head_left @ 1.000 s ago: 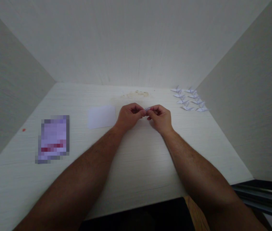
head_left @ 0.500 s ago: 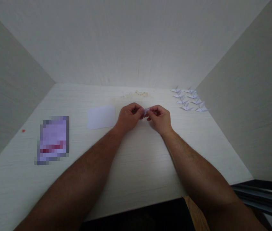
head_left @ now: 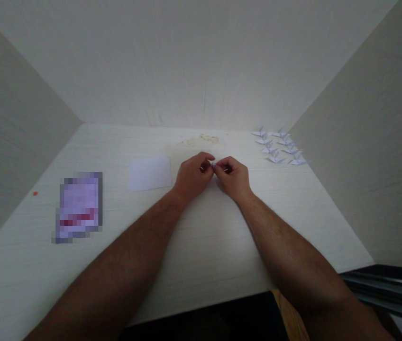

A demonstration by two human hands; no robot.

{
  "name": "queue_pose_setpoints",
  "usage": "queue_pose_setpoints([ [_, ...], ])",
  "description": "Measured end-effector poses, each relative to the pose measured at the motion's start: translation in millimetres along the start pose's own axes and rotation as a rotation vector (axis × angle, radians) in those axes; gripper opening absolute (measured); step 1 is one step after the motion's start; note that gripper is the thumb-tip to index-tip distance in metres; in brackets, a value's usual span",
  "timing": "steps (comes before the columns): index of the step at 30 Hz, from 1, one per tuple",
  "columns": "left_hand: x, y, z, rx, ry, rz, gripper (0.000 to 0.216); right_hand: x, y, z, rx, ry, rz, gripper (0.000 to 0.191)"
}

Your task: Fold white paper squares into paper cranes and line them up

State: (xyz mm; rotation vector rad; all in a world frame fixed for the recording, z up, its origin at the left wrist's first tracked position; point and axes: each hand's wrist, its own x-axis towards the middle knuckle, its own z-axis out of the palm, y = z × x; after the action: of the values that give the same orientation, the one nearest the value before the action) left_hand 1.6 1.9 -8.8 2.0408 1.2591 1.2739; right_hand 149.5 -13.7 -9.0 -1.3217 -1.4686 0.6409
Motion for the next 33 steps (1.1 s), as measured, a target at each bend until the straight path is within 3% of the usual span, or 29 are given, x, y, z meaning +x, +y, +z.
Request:
queue_pose_setpoints([
  [8, 0, 3, -3, 0.060, 0.050, -0.018, 0.011, -1, 0, 0, -0.051, 0.026, -0.016, 0.012],
  [12, 2, 4, -2, 0.007, 0.096, -0.069, 0.013, 0, 7, 3, 0.072, 0.065, 0.023, 0.013],
  [16, 2, 1, -1, -0.054, 0.112, -0.078, 0.012, 1, 12, 5, 0.172, 0.021, -0.002, 0.026],
  [22, 2, 1, -2, -0.060, 0.106, -0.109, 0.008, 0, 10, 3, 0.092, 0.004, 0.018, 0.008],
  [33, 3, 6, -5, -0.047, 0.072, -0.143, 0.010, 0, 2, 1, 0.020, 0.016, -0.002, 0.008],
])
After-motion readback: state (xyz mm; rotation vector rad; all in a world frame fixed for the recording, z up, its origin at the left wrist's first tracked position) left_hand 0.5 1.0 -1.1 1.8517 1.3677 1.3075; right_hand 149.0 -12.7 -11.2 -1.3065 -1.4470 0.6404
